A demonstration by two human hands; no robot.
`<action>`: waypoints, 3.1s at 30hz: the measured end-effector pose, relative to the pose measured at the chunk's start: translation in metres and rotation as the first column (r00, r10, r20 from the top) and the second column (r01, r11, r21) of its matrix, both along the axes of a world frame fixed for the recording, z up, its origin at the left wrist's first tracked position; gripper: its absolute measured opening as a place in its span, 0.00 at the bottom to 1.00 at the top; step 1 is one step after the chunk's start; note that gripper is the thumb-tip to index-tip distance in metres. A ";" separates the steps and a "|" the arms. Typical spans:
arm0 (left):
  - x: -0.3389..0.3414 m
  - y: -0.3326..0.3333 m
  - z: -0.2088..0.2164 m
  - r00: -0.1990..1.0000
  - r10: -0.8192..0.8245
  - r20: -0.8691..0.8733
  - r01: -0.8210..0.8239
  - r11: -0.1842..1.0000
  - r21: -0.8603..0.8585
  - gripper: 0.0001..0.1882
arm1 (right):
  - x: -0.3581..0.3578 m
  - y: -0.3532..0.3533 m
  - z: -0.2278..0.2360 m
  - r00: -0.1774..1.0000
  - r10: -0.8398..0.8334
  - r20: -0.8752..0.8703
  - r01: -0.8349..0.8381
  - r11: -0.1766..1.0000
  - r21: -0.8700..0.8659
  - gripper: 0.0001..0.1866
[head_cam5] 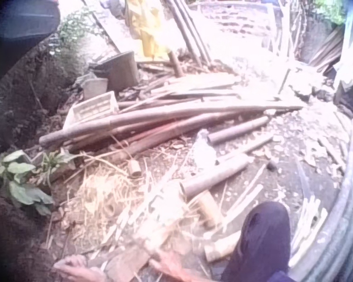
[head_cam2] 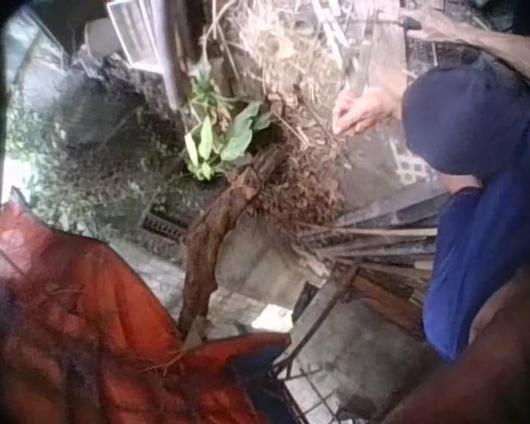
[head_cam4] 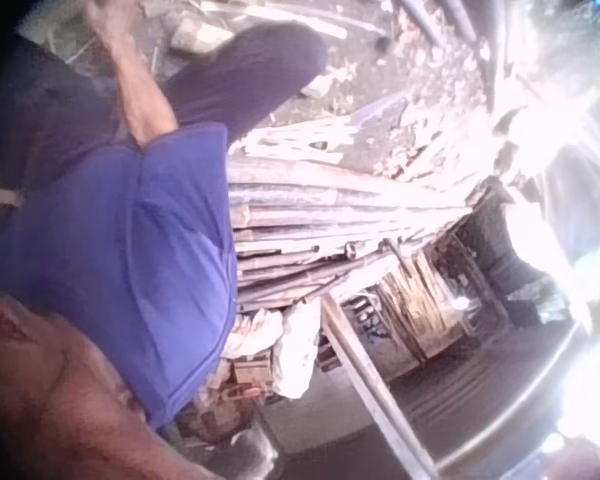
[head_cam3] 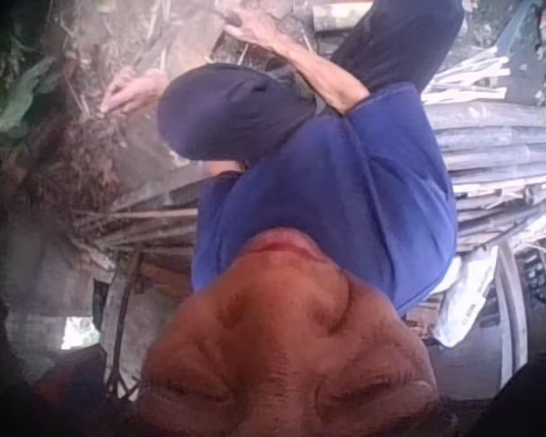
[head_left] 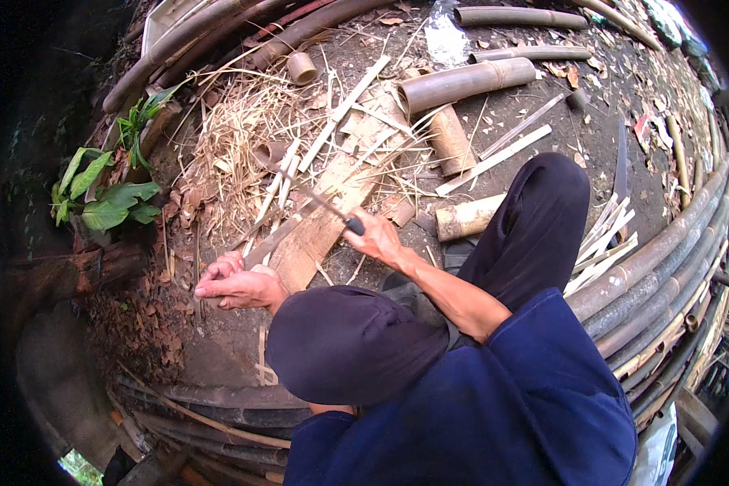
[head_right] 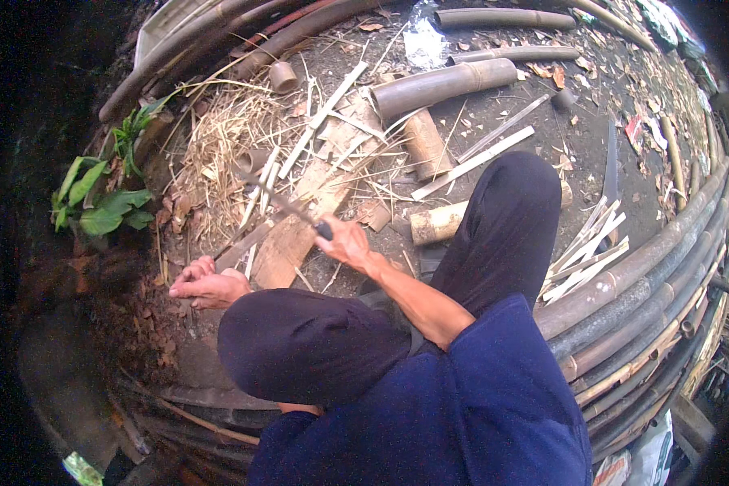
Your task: The person sits on the ground and uses a machete to split bamboo strips into thinner pieces. They repeatedly strike the bamboo against a wooden block to separate the layers and then set the finished strips aside.
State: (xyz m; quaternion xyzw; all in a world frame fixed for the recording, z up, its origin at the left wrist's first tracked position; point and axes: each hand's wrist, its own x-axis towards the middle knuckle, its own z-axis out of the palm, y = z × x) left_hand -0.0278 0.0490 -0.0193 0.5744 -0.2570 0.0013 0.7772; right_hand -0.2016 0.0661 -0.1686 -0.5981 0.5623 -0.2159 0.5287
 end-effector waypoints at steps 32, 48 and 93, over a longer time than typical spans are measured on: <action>0.054 -0.013 -0.052 0.812 -0.560 -0.165 0.533 0.596 0.601 0.17 | -0.033 0.017 -0.049 0.991 -0.114 0.073 0.107 0.990 0.092 0.23; 0.047 0.006 -0.062 0.823 -0.506 -0.258 0.556 0.628 0.545 0.13 | 0.012 0.009 0.032 0.964 -0.003 0.266 0.096 0.935 -0.340 0.16; 0.051 0.006 -0.087 0.782 -0.580 -0.231 0.610 0.632 0.477 0.14 | -0.020 0.001 -0.048 0.984 -0.113 -0.140 0.112 0.994 -0.016 0.16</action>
